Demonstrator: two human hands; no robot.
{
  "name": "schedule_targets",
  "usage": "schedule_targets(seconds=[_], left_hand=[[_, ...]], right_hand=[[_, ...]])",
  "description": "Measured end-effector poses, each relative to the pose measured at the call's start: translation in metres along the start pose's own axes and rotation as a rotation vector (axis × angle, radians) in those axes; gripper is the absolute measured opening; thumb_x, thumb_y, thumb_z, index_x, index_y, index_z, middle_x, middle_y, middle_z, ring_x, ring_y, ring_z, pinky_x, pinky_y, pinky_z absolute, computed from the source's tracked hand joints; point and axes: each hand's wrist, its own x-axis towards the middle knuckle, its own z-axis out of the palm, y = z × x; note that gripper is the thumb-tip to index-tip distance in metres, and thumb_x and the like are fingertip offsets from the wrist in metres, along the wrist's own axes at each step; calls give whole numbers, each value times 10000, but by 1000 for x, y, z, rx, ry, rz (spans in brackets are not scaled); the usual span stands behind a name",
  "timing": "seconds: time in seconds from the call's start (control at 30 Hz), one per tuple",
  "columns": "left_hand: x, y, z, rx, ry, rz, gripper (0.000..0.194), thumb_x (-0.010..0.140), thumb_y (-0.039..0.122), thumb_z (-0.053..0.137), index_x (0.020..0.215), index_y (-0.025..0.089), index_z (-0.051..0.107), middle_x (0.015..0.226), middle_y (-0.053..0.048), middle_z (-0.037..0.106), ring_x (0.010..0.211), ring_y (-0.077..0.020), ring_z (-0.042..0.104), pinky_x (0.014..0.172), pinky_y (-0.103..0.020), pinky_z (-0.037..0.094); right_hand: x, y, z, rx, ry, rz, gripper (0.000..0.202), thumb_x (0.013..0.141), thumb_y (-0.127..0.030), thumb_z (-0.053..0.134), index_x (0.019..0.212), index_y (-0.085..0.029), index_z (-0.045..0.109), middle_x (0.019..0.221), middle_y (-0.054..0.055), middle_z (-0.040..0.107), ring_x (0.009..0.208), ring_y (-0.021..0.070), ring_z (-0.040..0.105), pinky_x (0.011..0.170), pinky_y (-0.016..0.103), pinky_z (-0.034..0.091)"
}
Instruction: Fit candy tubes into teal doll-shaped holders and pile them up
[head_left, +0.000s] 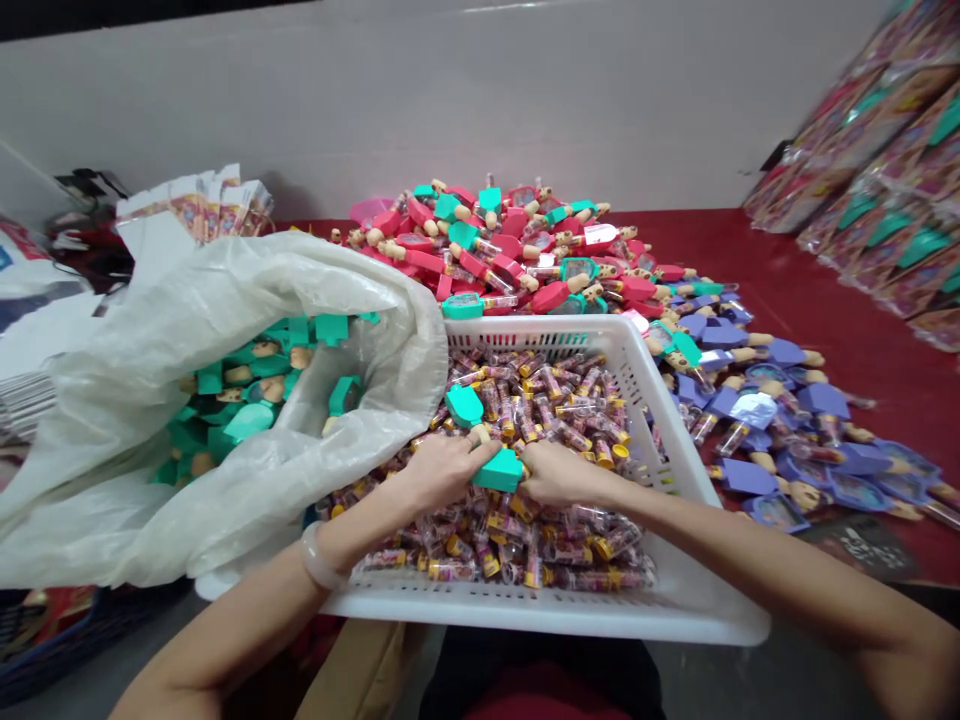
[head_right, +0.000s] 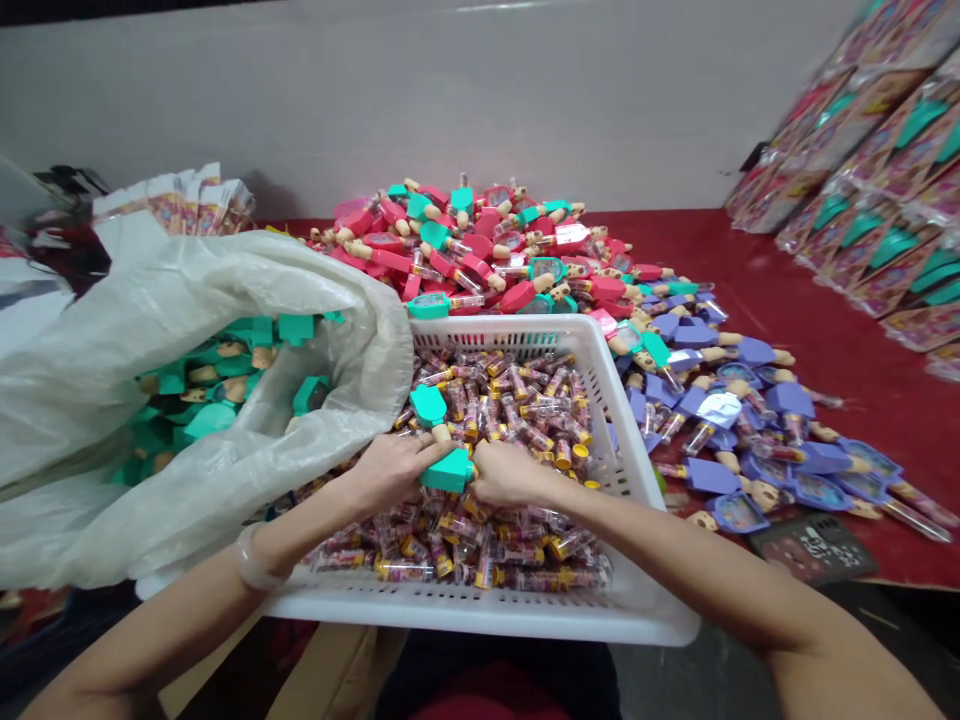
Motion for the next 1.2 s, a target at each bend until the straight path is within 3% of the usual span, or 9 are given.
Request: schedule_targets(seconds=[0.17, 0.37, 0.47, 0.57, 0.73, 0.8, 0.9, 1.03, 1.2], left_hand=[[7, -2, -1, 254, 59, 59, 539, 873, 76, 435, 1376, 263, 484, 1202, -114, 631, 951, -235, 664, 748, -321, 509], [5, -9, -13, -125, 1, -164, 448, 841, 280, 603, 1288, 296, 576, 1088, -70, 683, 937, -258, 665, 756, -307, 503], [2, -19, -15, -246, 145, -200, 659, 795, 360, 677, 1404, 239, 456, 1176, -111, 630, 1057, -283, 609, 866, -350, 484], [3, -30, -16, -177, 384, -331, 729, 827, 289, 629, 1473, 167, 315, 1226, -159, 550, 1126, -286, 544, 957, -408, 439], [17, -31, -8, -29, 338, -416, 582, 827, 47, 460, 1375, 243, 480, 1244, -128, 517, 1085, -242, 540, 929, -371, 455], [24, -30, 0, 47, 291, -354, 622, 786, 14, 490, 1346, 284, 522, 1341, -125, 474, 1164, -264, 489, 958, -399, 438], [30, -32, 15, 134, 261, -232, 554, 785, 27, 532, 1250, 319, 604, 1487, -99, 369, 1311, -315, 368, 1039, -501, 348], [30, -37, 18, 74, 301, -178, 374, 784, 57, 554, 1074, 259, 677, 1516, -85, 372, 1404, -344, 252, 1095, -609, 174], [32, -33, -13, -695, 758, -369, 302, 751, 152, 552, 1036, 188, 646, 1238, -89, 630, 1257, -257, 469, 1094, -461, 294]], right_hand=[[13, 16, -6, 319, -215, -85, 159, 697, -305, 675, 741, -171, 603, 606, -46, 560, 538, 102, 464, 509, 206, 329], [6, 1, -3, -244, 306, -66, 200, 830, -280, 550, 982, -170, 617, 909, 81, 693, 784, 201, 631, 615, 251, 386], [1, 0, -20, -350, 249, -34, 206, 847, -292, 550, 993, -170, 628, 874, 102, 706, 755, 213, 651, 622, 266, 407], [7, 17, -70, -261, 197, 108, 173, 785, -326, 639, 865, -175, 666, 762, 77, 690, 669, 206, 624, 590, 269, 411], [26, 47, -143, -329, 913, 112, 517, 861, -359, 573, 1304, -99, 512, 1162, 189, 612, 1041, 321, 550, 820, 387, 440], [33, 48, -136, -436, 866, 122, 455, 890, -214, 486, 1330, -96, 496, 1202, 216, 578, 1076, 320, 530, 846, 398, 423], [40, 51, -96, -536, 592, 74, 420, 853, -55, 414, 1214, -152, 604, 1192, 192, 588, 1041, 282, 551, 831, 378, 421], [42, 64, -55, -643, 441, -39, 414, 787, -3, 484, 1103, -182, 682, 1446, 163, 439, 1299, 352, 384, 980, 501, 338], [25, 68, -64, -402, 438, -70, 276, 903, -138, 449, 1029, -155, 694, 1186, 141, 644, 1071, 229, 589, 910, 349, 414]])
